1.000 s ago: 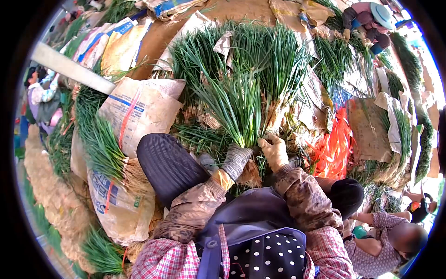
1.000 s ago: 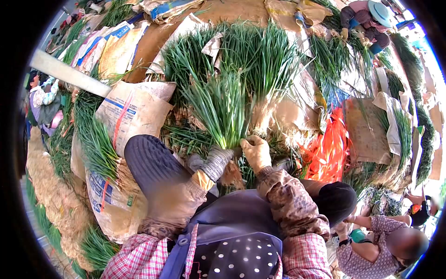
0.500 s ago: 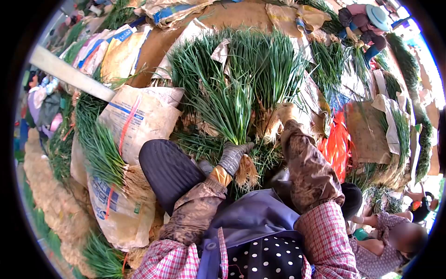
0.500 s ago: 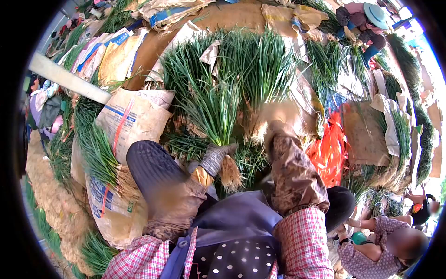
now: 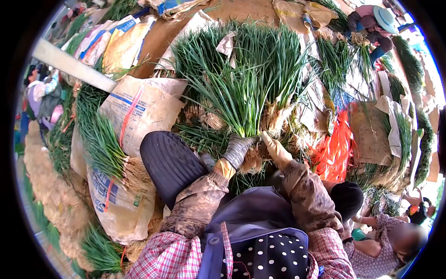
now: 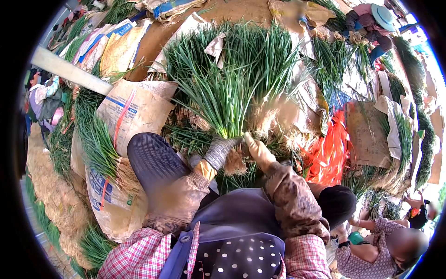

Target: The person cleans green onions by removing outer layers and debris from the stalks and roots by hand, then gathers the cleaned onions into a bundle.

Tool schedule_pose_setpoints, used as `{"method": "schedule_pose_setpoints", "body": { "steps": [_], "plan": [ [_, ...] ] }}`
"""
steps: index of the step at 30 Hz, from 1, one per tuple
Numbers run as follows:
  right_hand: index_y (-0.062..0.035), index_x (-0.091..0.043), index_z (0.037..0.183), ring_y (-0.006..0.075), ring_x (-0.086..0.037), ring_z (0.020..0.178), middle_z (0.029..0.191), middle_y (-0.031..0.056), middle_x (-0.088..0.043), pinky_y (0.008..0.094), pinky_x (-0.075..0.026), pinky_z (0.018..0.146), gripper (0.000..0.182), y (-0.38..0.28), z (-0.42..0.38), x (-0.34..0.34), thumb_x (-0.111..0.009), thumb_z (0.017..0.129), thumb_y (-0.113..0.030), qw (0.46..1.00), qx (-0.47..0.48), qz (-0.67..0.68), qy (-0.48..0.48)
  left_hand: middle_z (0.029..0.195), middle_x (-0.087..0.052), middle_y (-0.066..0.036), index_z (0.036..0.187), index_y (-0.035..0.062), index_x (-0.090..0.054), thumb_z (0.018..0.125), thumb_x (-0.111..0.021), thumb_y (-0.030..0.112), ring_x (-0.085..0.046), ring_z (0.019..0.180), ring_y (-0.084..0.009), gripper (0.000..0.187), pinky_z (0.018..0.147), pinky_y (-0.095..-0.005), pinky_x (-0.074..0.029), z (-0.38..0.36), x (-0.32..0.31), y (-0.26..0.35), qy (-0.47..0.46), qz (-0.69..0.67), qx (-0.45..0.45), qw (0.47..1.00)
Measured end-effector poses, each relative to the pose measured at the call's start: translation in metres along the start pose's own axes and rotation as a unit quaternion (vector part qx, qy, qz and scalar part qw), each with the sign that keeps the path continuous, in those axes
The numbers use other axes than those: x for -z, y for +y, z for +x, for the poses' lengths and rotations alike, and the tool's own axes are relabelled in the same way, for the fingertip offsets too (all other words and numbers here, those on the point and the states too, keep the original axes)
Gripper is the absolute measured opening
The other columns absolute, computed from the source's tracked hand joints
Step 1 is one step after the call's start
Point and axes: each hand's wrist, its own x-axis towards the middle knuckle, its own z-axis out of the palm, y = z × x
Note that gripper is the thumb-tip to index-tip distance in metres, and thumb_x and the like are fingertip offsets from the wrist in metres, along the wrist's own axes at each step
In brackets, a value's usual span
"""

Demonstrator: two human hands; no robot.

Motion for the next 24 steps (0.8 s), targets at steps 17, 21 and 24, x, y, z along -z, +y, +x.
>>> {"method": "schedule_pose_setpoints", "body": {
  "steps": [17,21,24],
  "plan": [
    [-0.0029,-0.059,0.1,0.0238,-0.064,0.07,0.082,0.0137,-0.065,0.0384,-0.053,0.063,0.048,-0.073,0.095,0.031,-0.062,0.085,-0.049,0.857,-0.039,-0.39,0.333,0.073,-0.065,-0.003,0.086,0.0036,-0.064,0.072,-0.079,0.01,-0.058,0.06,-0.0137,0.022,0.054,-0.0287,-0.05,-0.032,-0.003,0.035,0.016,-0.016,0.033,0.999],
    [-0.0028,-0.065,0.086,0.0266,-0.063,0.066,0.076,0.0155,-0.066,0.0405,-0.052,0.062,0.035,-0.089,0.107,0.055,-0.066,0.085,-0.038,0.816,-0.048,-0.51,0.27,0.072,-0.065,-0.004,0.086,0.0052,-0.065,0.072,-0.081,0.013,-0.057,0.058,-0.0132,0.022,0.053,-0.0279,-0.048,-0.029,0.003,0.032,0.011,-0.019,0.028,0.999],
    [-0.0058,-0.067,0.087,0.0158,-0.06,0.054,0.07,0.0096,-0.067,0.0333,-0.053,0.053,0.027,-0.066,0.106,0.043,-0.064,0.087,-0.032,0.837,-0.073,-0.449,0.305,0.077,-0.066,-0.006,0.093,0.0032,-0.064,0.07,-0.082,0.014,-0.059,0.062,-0.0158,0.031,0.055,-0.0292,-0.05,-0.015,0.005,0.027,0.057,0.017,0.055,0.997]
  ]
}}
